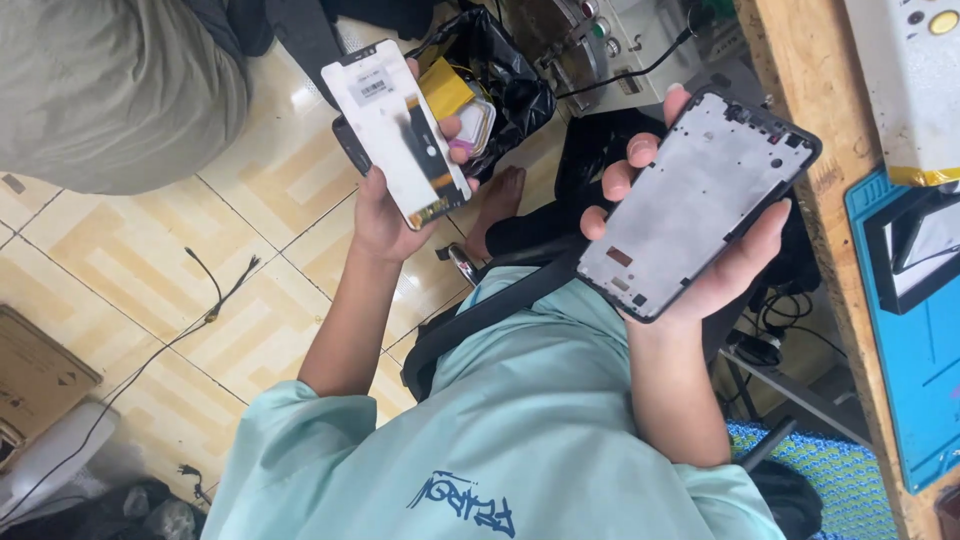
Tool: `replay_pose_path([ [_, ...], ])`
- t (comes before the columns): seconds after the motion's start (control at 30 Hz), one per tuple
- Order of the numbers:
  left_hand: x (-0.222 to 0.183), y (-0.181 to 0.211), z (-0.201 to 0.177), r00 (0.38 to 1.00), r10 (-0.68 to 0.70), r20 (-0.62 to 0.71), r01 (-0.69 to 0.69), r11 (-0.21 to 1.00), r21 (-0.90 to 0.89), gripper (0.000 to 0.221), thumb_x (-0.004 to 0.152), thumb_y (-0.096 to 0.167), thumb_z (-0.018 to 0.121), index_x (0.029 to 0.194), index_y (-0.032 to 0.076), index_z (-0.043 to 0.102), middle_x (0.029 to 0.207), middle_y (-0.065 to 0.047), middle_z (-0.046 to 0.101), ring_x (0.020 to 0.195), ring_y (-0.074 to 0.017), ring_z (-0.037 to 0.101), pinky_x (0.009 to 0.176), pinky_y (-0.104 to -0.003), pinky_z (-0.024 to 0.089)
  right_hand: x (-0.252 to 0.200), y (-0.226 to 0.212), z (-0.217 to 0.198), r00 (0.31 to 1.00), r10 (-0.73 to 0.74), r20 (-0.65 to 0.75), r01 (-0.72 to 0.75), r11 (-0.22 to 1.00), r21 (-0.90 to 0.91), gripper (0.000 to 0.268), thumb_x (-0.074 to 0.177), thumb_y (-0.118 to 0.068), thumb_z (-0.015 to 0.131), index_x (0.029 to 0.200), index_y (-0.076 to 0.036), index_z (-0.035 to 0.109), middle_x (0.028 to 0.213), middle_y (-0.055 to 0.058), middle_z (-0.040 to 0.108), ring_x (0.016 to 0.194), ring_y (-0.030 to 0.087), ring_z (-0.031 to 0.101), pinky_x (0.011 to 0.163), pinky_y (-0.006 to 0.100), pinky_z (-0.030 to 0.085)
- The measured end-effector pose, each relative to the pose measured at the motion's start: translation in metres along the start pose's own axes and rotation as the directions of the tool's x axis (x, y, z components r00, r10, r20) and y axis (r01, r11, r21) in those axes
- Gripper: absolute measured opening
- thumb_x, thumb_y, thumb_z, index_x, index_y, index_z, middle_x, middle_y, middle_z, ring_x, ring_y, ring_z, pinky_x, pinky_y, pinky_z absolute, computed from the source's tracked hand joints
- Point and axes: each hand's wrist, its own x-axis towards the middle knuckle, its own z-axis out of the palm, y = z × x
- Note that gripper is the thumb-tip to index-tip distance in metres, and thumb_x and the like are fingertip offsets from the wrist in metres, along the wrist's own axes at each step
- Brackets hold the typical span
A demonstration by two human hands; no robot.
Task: Disassembling a smartphone, applying adhesive to the frame, and preparing internal components for reassembly.
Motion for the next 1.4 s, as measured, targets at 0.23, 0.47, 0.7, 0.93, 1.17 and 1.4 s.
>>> replay_pose_path([
  [0.23, -0.006, 0.003, 0.042, 0.977, -0.114, 0.179, 0.084, 0.982, 0.169, 0.129, 0.089, 0.038, 0.101, 0.182, 0.022, 0.012, 0.161, -0.029, 0.06, 0.138, -0.0408, 0.07, 0.119, -0.067, 0.06, -0.001, 0.012, 0.018, 0.997, 0.055, -0.048, -0.049, 0.991, 0.126, 0.095, 0.1, -0.059, 0.068, 0.172, -0.004, 0.037, 0.128, 0.016, 0.057, 0.099, 0.026, 0.054, 0.078, 0.04, 0.052],
  [0.47, -0.001, 0.008, 0.052, 0.918, -0.105, 0.384, -0.029, 0.944, 0.328, 0.117, 0.08, 0.028, 0.101, 0.167, 0.022, 0.023, 0.153, -0.031, 0.059, 0.137, -0.0433, 0.067, 0.117, -0.065, 0.063, -0.013, 0.01, 0.024, 0.994, 0.106, -0.009, -0.103, 0.979, 0.174, 0.103, 0.1, -0.059, 0.069, 0.176, -0.002, 0.027, 0.13, 0.018, 0.056, 0.099, 0.027, 0.056, 0.078, 0.042, 0.055],
  [0.7, -0.005, 0.025, 0.114, 0.885, -0.16, 0.437, -0.308, 0.503, 0.807, 0.099, 0.096, 0.011, 0.09, 0.176, 0.02, 0.032, 0.162, -0.029, 0.054, 0.145, -0.0417, 0.062, 0.127, -0.056, 0.059, -0.021, 0.014, -0.002, 0.932, 0.109, 0.346, 0.053, 0.903, -0.427, 0.093, 0.104, -0.068, 0.076, 0.164, -0.003, 0.049, 0.17, 0.032, 0.042, 0.114, 0.031, 0.069, 0.072, 0.038, 0.062],
  [0.93, -0.01, 0.03, 0.119, 0.878, -0.212, 0.428, -0.246, 0.567, 0.786, 0.103, 0.095, 0.01, 0.095, 0.175, 0.007, 0.03, 0.168, -0.03, 0.054, 0.162, -0.0438, 0.057, 0.143, -0.056, 0.052, -0.029, 0.005, -0.015, 0.867, 0.183, 0.463, 0.111, 0.837, -0.536, 0.086, 0.106, -0.064, 0.076, 0.163, -0.007, 0.047, 0.161, 0.039, 0.044, 0.112, 0.04, 0.072, 0.073, 0.036, 0.064],
  [1.17, -0.016, 0.033, 0.112, 0.909, -0.226, 0.351, -0.098, 0.703, 0.705, 0.089, 0.086, 0.027, 0.093, 0.155, -0.006, 0.047, 0.159, -0.028, 0.057, 0.143, -0.0401, 0.067, 0.128, -0.055, 0.057, -0.043, 0.005, -0.017, 0.884, 0.144, 0.444, 0.136, 0.83, -0.54, 0.09, 0.107, -0.067, 0.076, 0.161, -0.002, 0.047, 0.15, 0.034, 0.054, 0.106, 0.039, 0.074, 0.074, 0.038, 0.066],
  [1.4, -0.021, 0.022, 0.088, 0.925, -0.163, 0.342, -0.034, 0.863, 0.504, 0.115, 0.08, 0.027, 0.096, 0.174, 0.027, 0.029, 0.165, -0.032, 0.051, 0.146, -0.042, 0.063, 0.127, -0.058, 0.054, -0.051, 0.006, -0.015, 0.943, 0.067, 0.325, 0.085, 0.899, -0.43, 0.095, 0.099, -0.069, 0.085, 0.154, 0.003, 0.054, 0.137, 0.032, 0.064, 0.091, 0.036, 0.073, 0.064, 0.038, 0.062],
])
